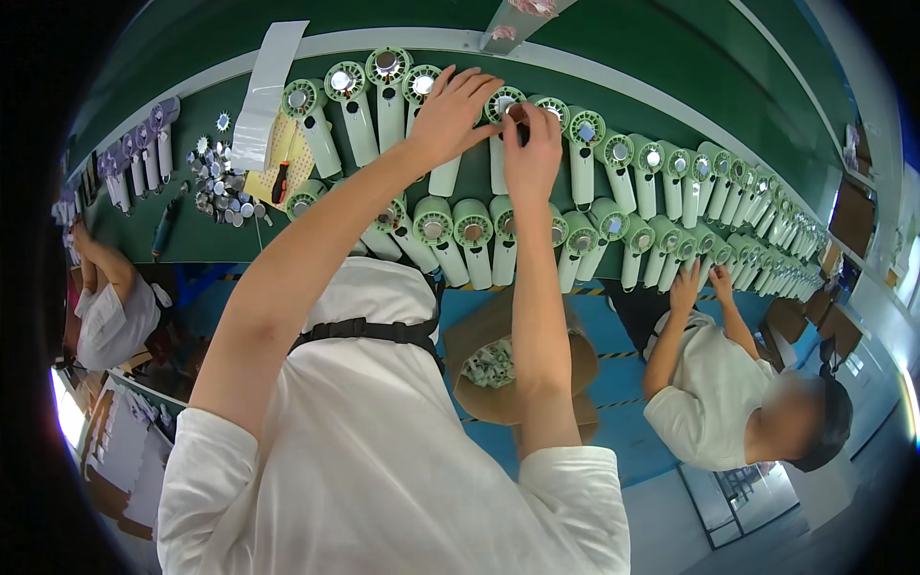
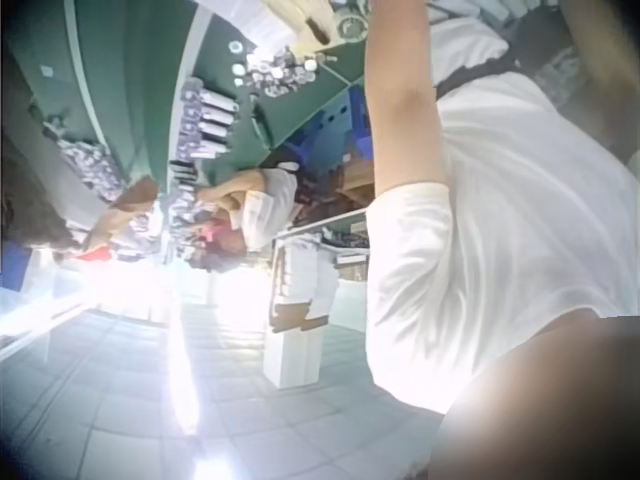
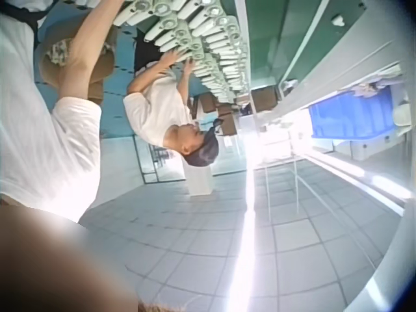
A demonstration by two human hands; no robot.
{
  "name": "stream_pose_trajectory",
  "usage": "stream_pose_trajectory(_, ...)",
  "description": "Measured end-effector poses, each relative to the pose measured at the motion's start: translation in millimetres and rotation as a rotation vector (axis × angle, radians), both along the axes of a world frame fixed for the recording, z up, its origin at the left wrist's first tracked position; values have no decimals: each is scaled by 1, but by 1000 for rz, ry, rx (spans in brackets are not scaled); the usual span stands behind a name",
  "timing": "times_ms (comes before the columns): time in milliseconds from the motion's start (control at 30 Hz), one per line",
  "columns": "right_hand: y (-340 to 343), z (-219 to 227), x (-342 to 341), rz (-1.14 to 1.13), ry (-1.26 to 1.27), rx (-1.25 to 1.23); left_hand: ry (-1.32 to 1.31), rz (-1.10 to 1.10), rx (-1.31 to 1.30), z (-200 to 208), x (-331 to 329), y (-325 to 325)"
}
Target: Apply circular labels or components to a row of handheld fans on an assembly line.
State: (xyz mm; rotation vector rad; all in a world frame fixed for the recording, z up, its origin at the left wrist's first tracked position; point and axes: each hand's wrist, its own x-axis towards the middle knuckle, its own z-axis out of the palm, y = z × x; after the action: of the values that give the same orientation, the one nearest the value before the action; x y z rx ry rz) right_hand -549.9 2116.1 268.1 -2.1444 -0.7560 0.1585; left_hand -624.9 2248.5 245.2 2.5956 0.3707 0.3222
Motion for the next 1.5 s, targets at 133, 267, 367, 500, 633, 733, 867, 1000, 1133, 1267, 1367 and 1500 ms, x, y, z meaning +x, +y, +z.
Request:
stream_pose_trajectory(133, 5, -11, 7, 84, -137, -111, 70, -26, -60, -8, 8, 0)
stream_pose_trajectory(267, 10, -10, 9, 115, -197, -170, 67, -38, -61, -11, 9, 5)
stream_pose_trajectory(367, 12, -12, 11, 120, -200, -210, 93, -52, -85, -10, 9, 6)
stream_pose_trajectory(500, 14, -7, 13, 162, -272, -247, 51, -44, -96, -13, 9, 6)
stream_pose_trajectory(633, 11, -7, 21, 198, -358, -281, 93, -42, -122, -9, 11, 6)
stream_pose_trajectory(733, 12, -7, 23, 202, -227, -252, 88, -30, -128, -11, 10, 6)
stream_pose_trajectory(867, 11, -4, 29, 249, -202, -267, 102, -39, -131, -10, 10, 6)
stream_pose_trajectory(1000, 12, -1, 30, 260, -211, -288, 82, -38, -128, -11, 10, 8)
stream_pose_trajectory(1133, 12, -3, 33, 293, -187, -317, 76, -47, -129, -12, 10, 8)
stream_pose_trajectory(1267, 12, -4, 37, 346, -300, -300, 92, -44, -137, -9, 10, 8)
stream_pose_trajectory(1367, 12, -7, 40, 393, -210, -311, 120, -36, -133, -7, 10, 8)
stream_pose_trajectory(1500, 13, -10, 37, 383, -185, -307, 64, -26, -118, -11, 10, 7)
